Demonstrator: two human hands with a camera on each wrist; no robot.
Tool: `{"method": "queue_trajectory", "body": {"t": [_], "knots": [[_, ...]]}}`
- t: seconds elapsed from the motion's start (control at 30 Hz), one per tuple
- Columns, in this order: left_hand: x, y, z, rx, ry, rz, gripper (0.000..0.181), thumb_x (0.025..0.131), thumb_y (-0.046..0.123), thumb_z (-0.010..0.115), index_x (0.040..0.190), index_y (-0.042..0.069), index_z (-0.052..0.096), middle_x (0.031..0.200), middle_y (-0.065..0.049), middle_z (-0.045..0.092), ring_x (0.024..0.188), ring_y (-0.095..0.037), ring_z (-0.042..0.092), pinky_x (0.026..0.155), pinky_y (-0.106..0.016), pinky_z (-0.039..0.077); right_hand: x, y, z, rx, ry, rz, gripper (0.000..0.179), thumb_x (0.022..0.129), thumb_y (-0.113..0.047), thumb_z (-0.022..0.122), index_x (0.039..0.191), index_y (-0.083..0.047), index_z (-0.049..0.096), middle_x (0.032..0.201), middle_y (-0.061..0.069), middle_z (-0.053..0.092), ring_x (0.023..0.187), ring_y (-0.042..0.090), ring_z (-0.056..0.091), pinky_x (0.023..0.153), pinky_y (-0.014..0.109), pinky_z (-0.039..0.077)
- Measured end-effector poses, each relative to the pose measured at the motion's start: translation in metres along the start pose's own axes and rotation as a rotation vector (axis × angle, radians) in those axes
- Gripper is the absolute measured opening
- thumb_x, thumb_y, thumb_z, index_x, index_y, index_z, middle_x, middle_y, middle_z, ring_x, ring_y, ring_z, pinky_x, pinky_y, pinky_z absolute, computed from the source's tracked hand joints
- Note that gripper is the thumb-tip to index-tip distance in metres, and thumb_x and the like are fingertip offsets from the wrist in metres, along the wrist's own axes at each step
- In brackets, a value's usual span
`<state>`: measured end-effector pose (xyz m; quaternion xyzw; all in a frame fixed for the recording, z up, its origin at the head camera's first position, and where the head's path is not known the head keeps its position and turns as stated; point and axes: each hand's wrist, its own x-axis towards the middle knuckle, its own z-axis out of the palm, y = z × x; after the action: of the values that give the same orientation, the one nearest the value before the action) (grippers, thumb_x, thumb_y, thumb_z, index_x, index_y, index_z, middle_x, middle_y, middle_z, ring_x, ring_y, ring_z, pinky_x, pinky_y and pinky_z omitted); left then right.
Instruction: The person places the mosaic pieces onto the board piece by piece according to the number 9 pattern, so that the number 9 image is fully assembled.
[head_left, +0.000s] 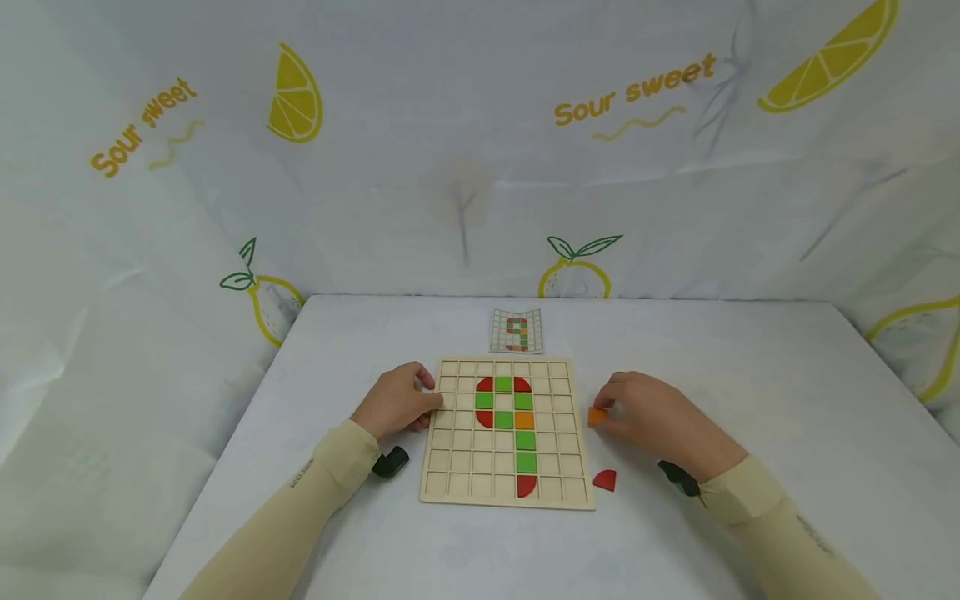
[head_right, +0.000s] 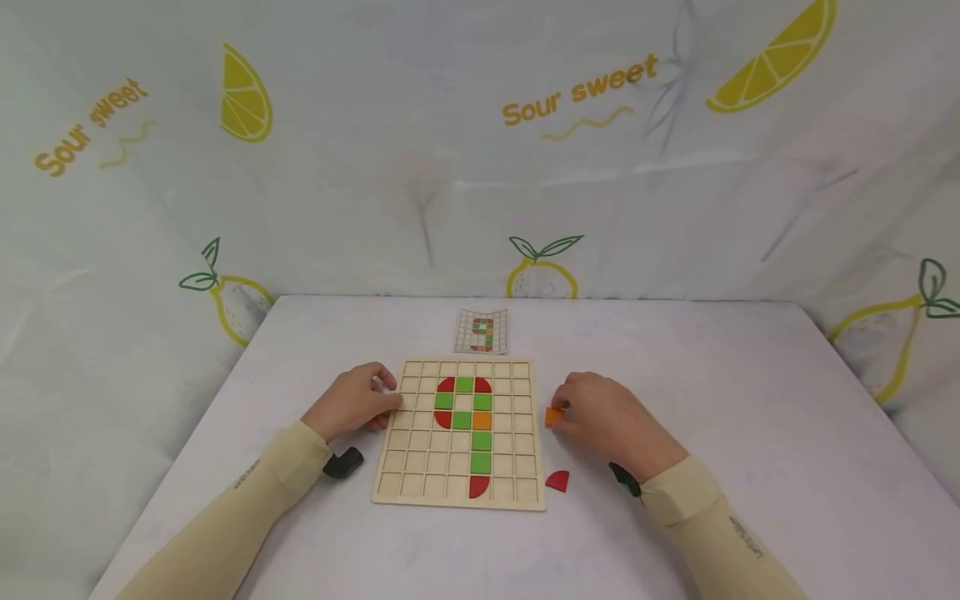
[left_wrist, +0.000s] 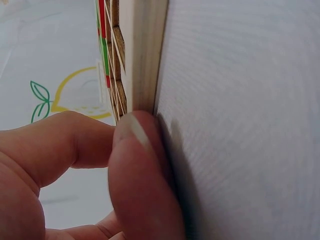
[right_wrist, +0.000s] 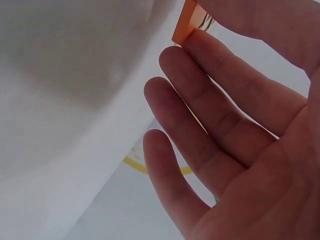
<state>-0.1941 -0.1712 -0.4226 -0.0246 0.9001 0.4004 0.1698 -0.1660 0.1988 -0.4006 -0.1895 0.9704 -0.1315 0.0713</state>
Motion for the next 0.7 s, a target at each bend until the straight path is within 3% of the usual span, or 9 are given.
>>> {"method": "queue_trajectory", "body": {"t": [0.17,0.43,0.7], "knots": [[0.0,0.0,-0.001,-0.003,0.002,0.001,0.022,0.097,0.018,0.073,0.114,0.008,0.063,0.075,-0.008,0.073,0.062,-0.016,0.069,0.061,-0.026,0.057,0.003,-0.017,-0.002,-0.001,-0.03,0.017,0.012,0.091,-0.02,0.086,0.1,-0.015,0.083,0.096,-0.007,0.07,0.089,0.013,0.062,0.086,0.037,0.06],[0.001,0.001,-0.001,0.027,0.002,0.004,0.022,0.098,0.019,0.073,0.114,0.008,0.063,0.075,-0.007,0.073,0.062,-0.017,0.069,0.061,-0.026,0.056,0.0,-0.045,0.001,-0.001,-0.031,-0.026,0.017,0.09,-0.027,0.088,0.1,-0.017,0.081,0.095,-0.008,0.068,0.084,0.011,0.056,0.079,0.031,0.056],[0.002,0.0,-0.001,0.029,-0.003,-0.002,0.023,0.098,0.02,0.073,0.115,0.008,0.063,0.075,-0.008,0.073,0.062,-0.017,0.07,0.062,-0.027,0.058,-0.002,-0.076,0.008,-0.063,0.009,-0.156,0.012,0.09,-0.024,0.087,0.096,-0.017,0.081,0.093,-0.008,0.069,0.084,0.009,0.059,0.083,0.034,0.058]]}}
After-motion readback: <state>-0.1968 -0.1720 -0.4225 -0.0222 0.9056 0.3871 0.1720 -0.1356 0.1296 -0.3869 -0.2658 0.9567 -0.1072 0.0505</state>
